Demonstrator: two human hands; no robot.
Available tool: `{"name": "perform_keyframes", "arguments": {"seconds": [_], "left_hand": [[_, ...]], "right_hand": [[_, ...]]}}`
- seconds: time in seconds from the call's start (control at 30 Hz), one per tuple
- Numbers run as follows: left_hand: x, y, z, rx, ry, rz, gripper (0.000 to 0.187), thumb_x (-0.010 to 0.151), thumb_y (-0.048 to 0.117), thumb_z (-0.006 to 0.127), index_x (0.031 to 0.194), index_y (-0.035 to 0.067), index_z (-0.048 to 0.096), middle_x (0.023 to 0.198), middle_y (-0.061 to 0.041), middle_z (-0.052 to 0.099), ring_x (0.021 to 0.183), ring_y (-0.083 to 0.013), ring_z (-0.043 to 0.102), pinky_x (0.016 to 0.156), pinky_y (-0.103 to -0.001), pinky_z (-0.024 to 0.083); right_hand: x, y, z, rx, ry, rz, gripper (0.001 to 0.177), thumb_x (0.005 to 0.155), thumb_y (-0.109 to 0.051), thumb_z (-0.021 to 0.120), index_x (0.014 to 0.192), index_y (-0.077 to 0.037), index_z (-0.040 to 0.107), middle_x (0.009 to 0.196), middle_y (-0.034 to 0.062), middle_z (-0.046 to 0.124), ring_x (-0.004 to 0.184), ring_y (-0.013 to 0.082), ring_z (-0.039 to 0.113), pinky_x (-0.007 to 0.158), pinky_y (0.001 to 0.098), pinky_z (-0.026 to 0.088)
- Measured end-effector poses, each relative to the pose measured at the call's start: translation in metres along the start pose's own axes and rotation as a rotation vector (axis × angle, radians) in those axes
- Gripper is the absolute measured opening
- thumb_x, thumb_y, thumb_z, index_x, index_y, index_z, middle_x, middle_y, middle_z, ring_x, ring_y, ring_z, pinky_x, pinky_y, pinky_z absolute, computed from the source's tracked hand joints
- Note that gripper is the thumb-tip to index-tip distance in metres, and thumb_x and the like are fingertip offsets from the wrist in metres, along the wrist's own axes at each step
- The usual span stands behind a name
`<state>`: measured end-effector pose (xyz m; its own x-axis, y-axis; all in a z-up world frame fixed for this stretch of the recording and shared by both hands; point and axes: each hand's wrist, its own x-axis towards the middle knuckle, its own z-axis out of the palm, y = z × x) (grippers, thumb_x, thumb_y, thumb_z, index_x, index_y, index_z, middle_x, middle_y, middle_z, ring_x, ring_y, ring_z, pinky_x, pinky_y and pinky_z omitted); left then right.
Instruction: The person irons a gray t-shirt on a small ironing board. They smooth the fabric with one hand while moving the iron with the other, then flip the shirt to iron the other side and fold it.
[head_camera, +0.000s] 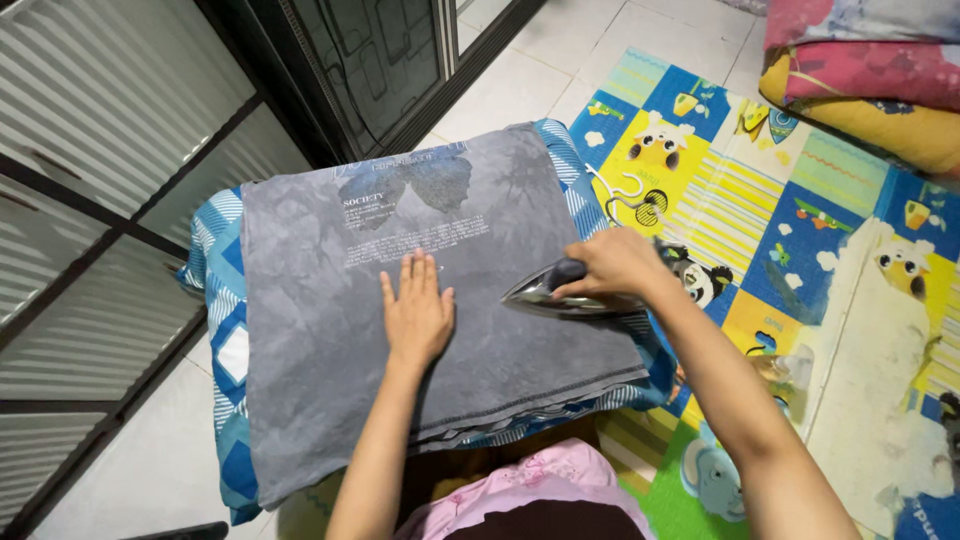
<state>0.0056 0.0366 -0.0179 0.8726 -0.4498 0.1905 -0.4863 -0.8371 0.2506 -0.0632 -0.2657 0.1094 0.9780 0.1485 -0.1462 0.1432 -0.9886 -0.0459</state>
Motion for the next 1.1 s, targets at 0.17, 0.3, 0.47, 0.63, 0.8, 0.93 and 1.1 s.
{"name": "perform_keyframes", "arguments": {"seconds": [0.17, 0.3, 0.47, 0.63, 0.8, 0.93, 1.1], "left_hand": [[-0.011, -0.018, -0.007, 0.048, -0.013, -0.007, 0.068, 0.098, 0.039, 0.049, 0.154, 0.002, 0.039, 0.166, -0.012, 0.032, 0.154, -0.028, 0.024, 0.123, -0.06, 0.009], [-0.015, -0.023, -0.01, 0.049, -0.007, -0.005, 0.07, 0.098, 0.041, 0.049, 0.155, 0.001, 0.037, 0.166, -0.013, 0.03, 0.154, -0.0279, 0.023, 0.122, -0.06, 0.008], [-0.017, -0.022, -0.008, 0.045, 0.014, -0.006, 0.07, 0.099, 0.042, 0.049, 0.155, 0.0, 0.038, 0.166, -0.014, 0.03, 0.154, -0.029, 0.023, 0.123, -0.06, 0.008], [-0.021, -0.028, -0.012, 0.144, 0.037, -0.094, 0.068, 0.098, 0.045, 0.049, 0.153, 0.006, 0.042, 0.165, -0.015, 0.032, 0.153, -0.0333, 0.024, 0.12, -0.066, 0.008], [-0.037, -0.057, -0.027, 0.176, 0.059, -0.141, 0.064, 0.099, 0.05, 0.049, 0.154, 0.017, 0.045, 0.165, -0.014, 0.032, 0.153, -0.035, 0.025, 0.118, -0.071, 0.009], [-0.047, -0.096, -0.042, 0.212, 0.059, -0.201, 0.067, 0.098, 0.055, 0.048, 0.154, 0.018, 0.045, 0.164, -0.015, 0.033, 0.152, -0.0362, 0.025, 0.116, -0.071, 0.01], [-0.059, -0.143, -0.044, 0.218, 0.187, -0.356, 0.073, 0.097, 0.056, 0.053, 0.153, 0.011, 0.045, 0.161, -0.022, 0.035, 0.149, -0.0436, 0.028, 0.116, -0.065, 0.019]], "right_hand": [[0.006, -0.012, 0.012, -0.008, -0.069, -0.116, 0.067, 0.07, -0.081, 0.068, 0.086, -0.015, 0.072, 0.066, 0.0158, 0.068, 0.068, 0.0398, 0.069, 0.06, 0.0506, 0.054], [-0.012, 0.022, 0.009, -0.056, -0.104, -0.042, 0.069, 0.069, -0.083, 0.066, 0.087, -0.016, 0.074, 0.066, 0.0149, 0.068, 0.067, 0.037, 0.07, 0.059, 0.0488, 0.055], [-0.034, 0.035, 0.01, -0.054, -0.009, 0.037, 0.067, 0.068, -0.081, 0.066, 0.086, -0.018, 0.076, 0.066, 0.0158, 0.068, 0.068, 0.0371, 0.07, 0.061, 0.0495, 0.054], [-0.017, -0.024, 0.014, -0.061, -0.062, -0.048, 0.067, 0.069, -0.082, 0.067, 0.083, -0.017, 0.073, 0.066, 0.0157, 0.068, 0.067, 0.0381, 0.07, 0.059, 0.05, 0.054], [0.001, -0.073, 0.018, -0.028, 0.043, -0.191, 0.066, 0.072, -0.079, 0.069, 0.08, -0.014, 0.07, 0.064, 0.0145, 0.068, 0.066, 0.0389, 0.07, 0.057, 0.0508, 0.054], [0.006, -0.05, 0.019, 0.006, 0.166, -0.095, 0.063, 0.068, -0.076, 0.071, 0.083, -0.015, 0.072, 0.065, 0.0168, 0.069, 0.066, 0.0398, 0.071, 0.055, 0.0508, 0.054], [0.022, 0.004, 0.015, -0.069, 0.241, 0.251, 0.067, 0.074, -0.079, 0.069, 0.086, -0.013, 0.074, 0.074, 0.016, 0.072, 0.074, 0.038, 0.072, 0.063, 0.0505, 0.056]]}}
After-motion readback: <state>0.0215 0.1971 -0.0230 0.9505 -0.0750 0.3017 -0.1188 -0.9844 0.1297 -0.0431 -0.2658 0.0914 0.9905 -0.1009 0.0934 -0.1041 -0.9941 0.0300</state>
